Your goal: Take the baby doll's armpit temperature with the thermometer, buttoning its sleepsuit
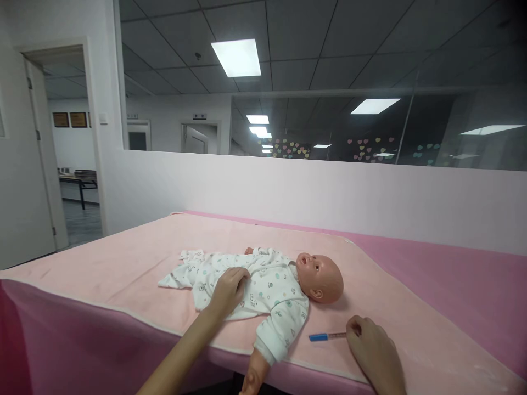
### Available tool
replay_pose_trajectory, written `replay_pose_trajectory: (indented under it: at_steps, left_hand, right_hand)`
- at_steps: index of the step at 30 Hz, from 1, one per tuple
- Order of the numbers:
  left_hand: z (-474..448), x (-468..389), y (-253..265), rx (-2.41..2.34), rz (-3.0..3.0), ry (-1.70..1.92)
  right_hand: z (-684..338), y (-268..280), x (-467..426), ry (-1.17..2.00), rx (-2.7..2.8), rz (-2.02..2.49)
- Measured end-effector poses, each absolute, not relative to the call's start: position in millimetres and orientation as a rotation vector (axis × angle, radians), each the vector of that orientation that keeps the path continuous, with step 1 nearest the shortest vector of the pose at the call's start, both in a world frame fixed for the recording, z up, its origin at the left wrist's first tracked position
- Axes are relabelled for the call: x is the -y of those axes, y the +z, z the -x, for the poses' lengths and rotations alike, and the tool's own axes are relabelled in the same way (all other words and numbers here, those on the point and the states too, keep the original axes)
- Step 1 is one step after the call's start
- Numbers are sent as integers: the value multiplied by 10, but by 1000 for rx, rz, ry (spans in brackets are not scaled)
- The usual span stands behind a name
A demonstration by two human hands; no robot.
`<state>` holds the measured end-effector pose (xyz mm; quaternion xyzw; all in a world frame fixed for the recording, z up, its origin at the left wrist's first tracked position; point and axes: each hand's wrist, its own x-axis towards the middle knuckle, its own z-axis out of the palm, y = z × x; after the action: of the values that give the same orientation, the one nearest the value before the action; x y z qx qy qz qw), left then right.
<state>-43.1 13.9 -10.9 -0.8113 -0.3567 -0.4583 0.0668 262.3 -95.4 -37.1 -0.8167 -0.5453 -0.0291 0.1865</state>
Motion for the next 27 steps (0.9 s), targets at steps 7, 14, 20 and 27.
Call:
replay_pose_trajectory:
  at_steps: [7, 14, 20, 27]
  left_hand:
    - [431, -110, -57, 1103, 2493, -1366]
    - [444, -123, -58, 1121, 2550, -1357]
    - [434, -141, -83, 1108, 2488, -1399]
    - [455, -156, -93, 1077, 2555, -1402]
  right_hand:
    - [-2630, -387, 955, -114, 1547, 2293]
    - [-2629, -398, 962, -177, 1544, 2289]
    - [-2638, -397, 962, -147, 1543, 2279]
    - [-2647, -413, 950, -150, 1535, 2272]
